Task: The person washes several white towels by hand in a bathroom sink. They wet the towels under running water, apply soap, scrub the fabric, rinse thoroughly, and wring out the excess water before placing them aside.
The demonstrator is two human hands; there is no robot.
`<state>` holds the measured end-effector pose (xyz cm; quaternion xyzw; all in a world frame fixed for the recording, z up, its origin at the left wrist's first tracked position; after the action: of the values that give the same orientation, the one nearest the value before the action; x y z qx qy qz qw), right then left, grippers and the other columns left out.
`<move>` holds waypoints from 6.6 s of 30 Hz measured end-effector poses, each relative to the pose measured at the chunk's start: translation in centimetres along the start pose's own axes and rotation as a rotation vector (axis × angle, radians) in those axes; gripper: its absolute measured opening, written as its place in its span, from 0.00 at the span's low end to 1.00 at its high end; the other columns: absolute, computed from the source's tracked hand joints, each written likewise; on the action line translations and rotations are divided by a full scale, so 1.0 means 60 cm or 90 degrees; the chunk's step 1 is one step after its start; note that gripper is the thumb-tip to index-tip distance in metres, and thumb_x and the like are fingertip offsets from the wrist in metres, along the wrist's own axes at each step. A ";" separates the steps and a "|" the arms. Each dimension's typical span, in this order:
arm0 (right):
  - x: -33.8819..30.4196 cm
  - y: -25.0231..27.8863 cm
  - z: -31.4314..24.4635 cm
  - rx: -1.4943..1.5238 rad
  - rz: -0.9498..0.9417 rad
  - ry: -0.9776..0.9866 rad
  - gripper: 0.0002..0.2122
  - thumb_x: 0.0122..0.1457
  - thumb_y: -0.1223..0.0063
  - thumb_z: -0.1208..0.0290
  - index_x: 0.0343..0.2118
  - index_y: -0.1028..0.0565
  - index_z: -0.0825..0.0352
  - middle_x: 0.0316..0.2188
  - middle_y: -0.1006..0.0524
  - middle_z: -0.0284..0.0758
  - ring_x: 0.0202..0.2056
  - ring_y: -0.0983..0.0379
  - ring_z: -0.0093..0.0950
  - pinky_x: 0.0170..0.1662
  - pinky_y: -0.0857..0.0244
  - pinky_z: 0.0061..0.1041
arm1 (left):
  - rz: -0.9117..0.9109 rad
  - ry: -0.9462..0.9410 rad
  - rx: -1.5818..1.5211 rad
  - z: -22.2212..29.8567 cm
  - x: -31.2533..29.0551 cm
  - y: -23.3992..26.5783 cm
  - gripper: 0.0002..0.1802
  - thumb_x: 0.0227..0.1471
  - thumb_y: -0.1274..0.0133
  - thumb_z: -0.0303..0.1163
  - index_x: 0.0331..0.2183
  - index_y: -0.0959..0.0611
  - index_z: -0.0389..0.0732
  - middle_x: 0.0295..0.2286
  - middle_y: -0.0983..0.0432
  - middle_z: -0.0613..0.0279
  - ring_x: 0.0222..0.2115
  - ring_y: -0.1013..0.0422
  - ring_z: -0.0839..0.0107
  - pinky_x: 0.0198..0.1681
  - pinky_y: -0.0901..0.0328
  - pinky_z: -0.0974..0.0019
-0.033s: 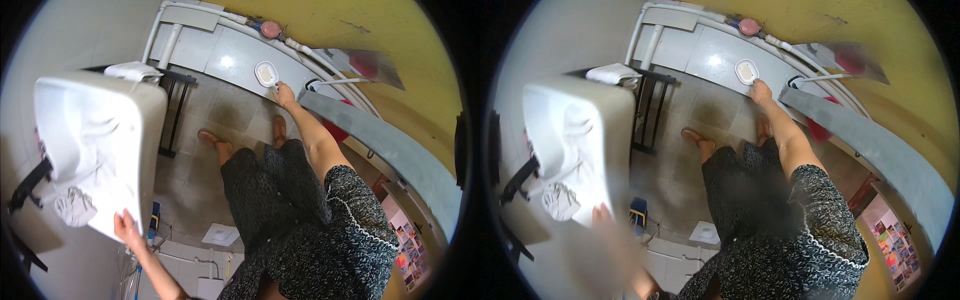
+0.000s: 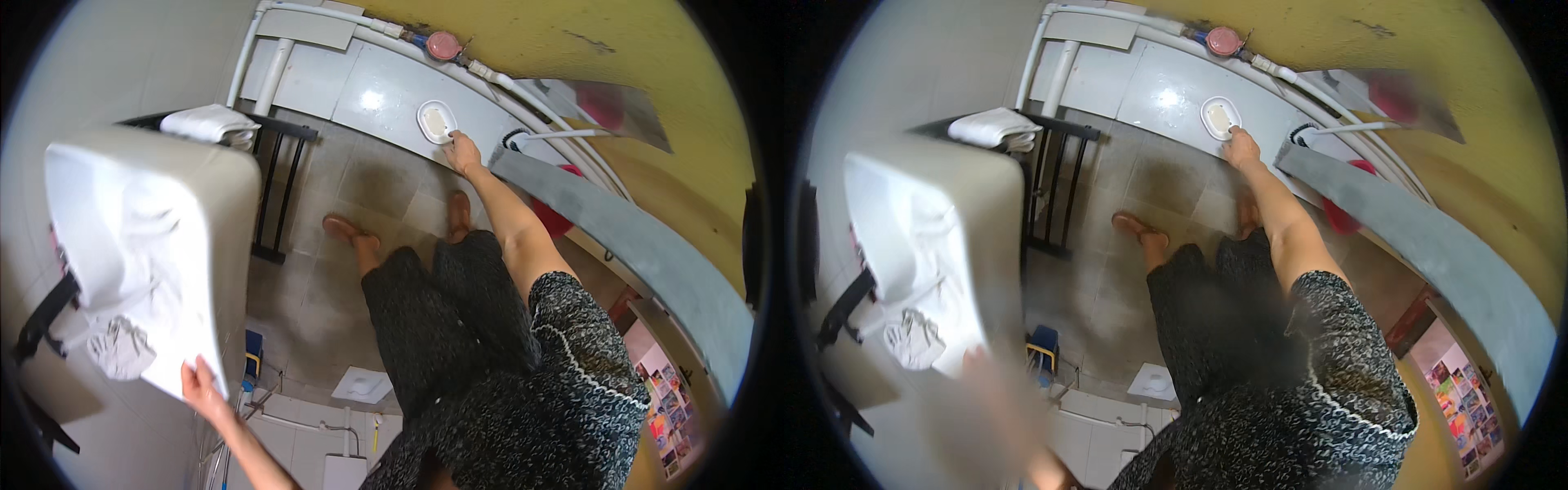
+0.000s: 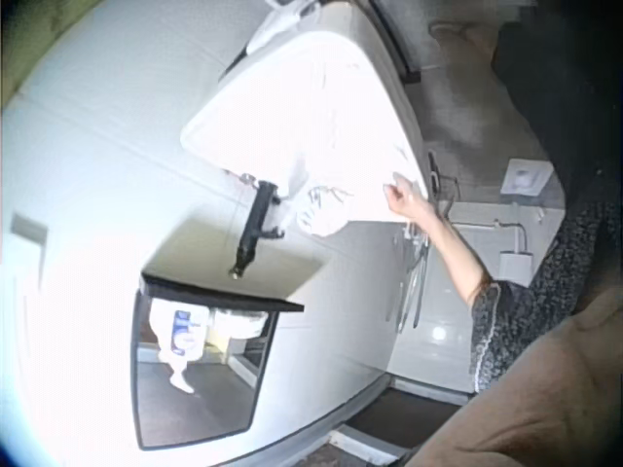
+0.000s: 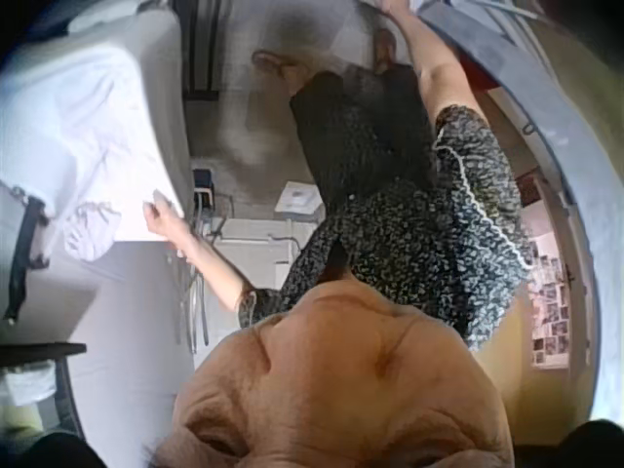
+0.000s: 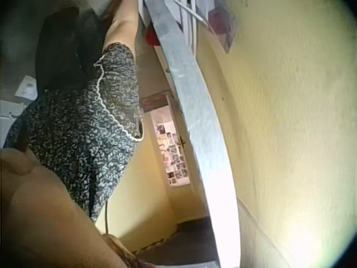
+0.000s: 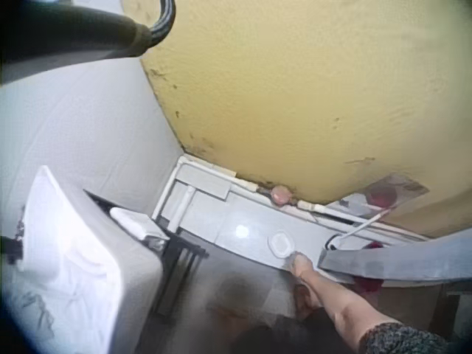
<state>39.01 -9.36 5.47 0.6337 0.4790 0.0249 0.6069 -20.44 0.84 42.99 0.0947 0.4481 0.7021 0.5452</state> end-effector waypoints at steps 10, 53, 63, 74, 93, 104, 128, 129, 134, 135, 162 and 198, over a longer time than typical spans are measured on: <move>0.230 -0.158 0.044 0.065 0.170 -0.042 0.23 0.45 0.35 0.65 0.45 0.29 0.64 0.47 0.30 0.42 0.48 0.34 0.41 0.51 0.36 0.36 | 0.104 0.031 0.041 -0.047 0.002 0.072 0.11 0.53 0.49 0.29 0.36 0.22 0.32 0.29 0.23 0.63 0.30 0.28 0.74 0.35 0.33 0.74; -0.592 0.276 -0.770 0.308 -0.350 0.543 0.10 0.54 0.43 0.71 0.39 0.25 0.65 0.29 0.27 0.31 0.29 0.30 0.25 0.32 0.34 0.30 | -0.266 0.115 -0.933 0.092 -0.009 -0.049 0.32 0.59 0.58 0.53 0.56 0.33 0.40 0.49 0.31 0.59 0.41 0.30 0.69 0.46 0.36 0.68; -0.621 0.224 -0.841 0.033 -0.086 0.615 0.10 0.50 0.43 0.67 0.31 0.27 0.67 0.25 0.24 0.45 0.28 0.26 0.43 0.34 0.32 0.37 | -0.297 0.145 -0.969 0.103 -0.030 -0.014 0.33 0.59 0.56 0.47 0.58 0.35 0.34 0.57 0.40 0.53 0.57 0.41 0.66 0.58 0.45 0.65; -0.700 0.281 -0.900 0.251 -0.772 0.367 0.06 0.52 0.50 0.76 0.32 0.24 0.66 0.23 0.29 0.27 0.23 0.35 0.16 0.26 0.37 0.17 | -0.280 -0.214 -1.013 0.097 0.096 -0.057 0.29 0.63 0.64 0.47 0.55 0.35 0.35 0.48 0.32 0.54 0.49 0.34 0.66 0.52 0.37 0.63; -0.662 0.143 -1.072 -0.126 -0.108 0.969 0.23 0.66 0.73 0.58 0.61 0.39 0.59 0.60 0.36 0.37 0.63 0.46 0.33 0.66 0.69 0.51 | -0.147 0.127 -1.248 0.147 0.003 0.071 0.30 0.61 0.63 0.52 0.53 0.32 0.38 0.46 0.30 0.57 0.47 0.32 0.66 0.49 0.35 0.65; -0.486 0.070 -0.934 0.272 -0.607 0.391 0.44 0.58 0.69 0.33 0.49 0.30 0.83 0.50 0.29 0.52 0.54 0.35 0.40 0.58 0.45 0.30 | -0.074 0.175 -1.193 0.213 0.015 0.138 0.29 0.59 0.60 0.56 0.51 0.29 0.44 0.45 0.29 0.60 0.43 0.31 0.67 0.46 0.34 0.66; -0.591 0.127 -0.992 0.818 -0.528 0.037 0.15 0.64 0.54 0.64 0.40 0.26 0.75 0.32 0.22 0.38 0.33 0.25 0.31 0.34 0.28 0.30 | -0.249 0.061 -1.378 0.148 -0.027 0.114 0.43 0.54 0.59 0.61 0.59 0.40 0.38 0.57 0.41 0.51 0.57 0.43 0.54 0.60 0.47 0.55; -0.610 0.149 -0.993 0.774 -0.546 0.115 0.16 0.64 0.54 0.64 0.39 0.26 0.75 0.31 0.22 0.38 0.33 0.25 0.31 0.34 0.29 0.30 | -0.258 0.080 -1.390 0.150 -0.030 0.115 0.43 0.54 0.59 0.62 0.59 0.39 0.38 0.56 0.40 0.51 0.56 0.41 0.55 0.59 0.45 0.55; -0.768 0.241 -0.989 0.055 -0.158 1.174 0.15 0.50 0.40 0.56 0.39 0.20 0.57 0.48 0.26 0.38 0.56 0.37 0.37 0.56 0.43 0.48 | -0.231 -0.003 -1.330 0.065 0.018 0.066 0.38 0.57 0.62 0.59 0.58 0.38 0.40 0.55 0.38 0.54 0.54 0.39 0.59 0.57 0.43 0.57; -0.771 0.239 -0.994 0.032 -0.083 1.199 0.14 0.50 0.41 0.57 0.39 0.20 0.53 0.57 0.34 0.37 0.62 0.47 0.40 0.60 0.50 0.54 | -0.224 0.024 -1.315 0.085 0.014 0.070 0.37 0.58 0.62 0.58 0.58 0.38 0.41 0.55 0.38 0.55 0.54 0.39 0.60 0.57 0.43 0.57; -0.634 0.115 -1.030 0.470 -0.573 0.335 0.37 0.62 0.66 0.40 0.58 0.38 0.75 0.56 0.33 0.47 0.57 0.37 0.43 0.58 0.42 0.35 | -0.182 0.116 -1.231 0.106 -0.017 0.117 0.36 0.57 0.60 0.55 0.58 0.37 0.39 0.54 0.36 0.56 0.54 0.39 0.58 0.57 0.43 0.60; -0.836 0.134 -1.013 0.041 -0.299 1.043 0.22 0.64 0.66 0.61 0.61 0.39 0.59 0.64 0.45 0.40 0.66 0.56 0.44 0.65 0.62 0.49 | 0.046 -0.200 -1.128 0.013 0.013 0.110 0.34 0.62 0.70 0.55 0.64 0.48 0.50 0.63 0.54 0.61 0.63 0.52 0.60 0.64 0.53 0.54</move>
<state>-20.69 5.53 55.33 0.3171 0.8862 0.3354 0.0400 -24.75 1.86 47.97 -0.2514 -0.3403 0.7857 0.4512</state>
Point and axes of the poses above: each hand's wrist, its own x-axis towards the middle knuckle, its own y-axis out of the back of the hand, z = x × y, the point moved 4 cm from there along x, towards the middle knuckle
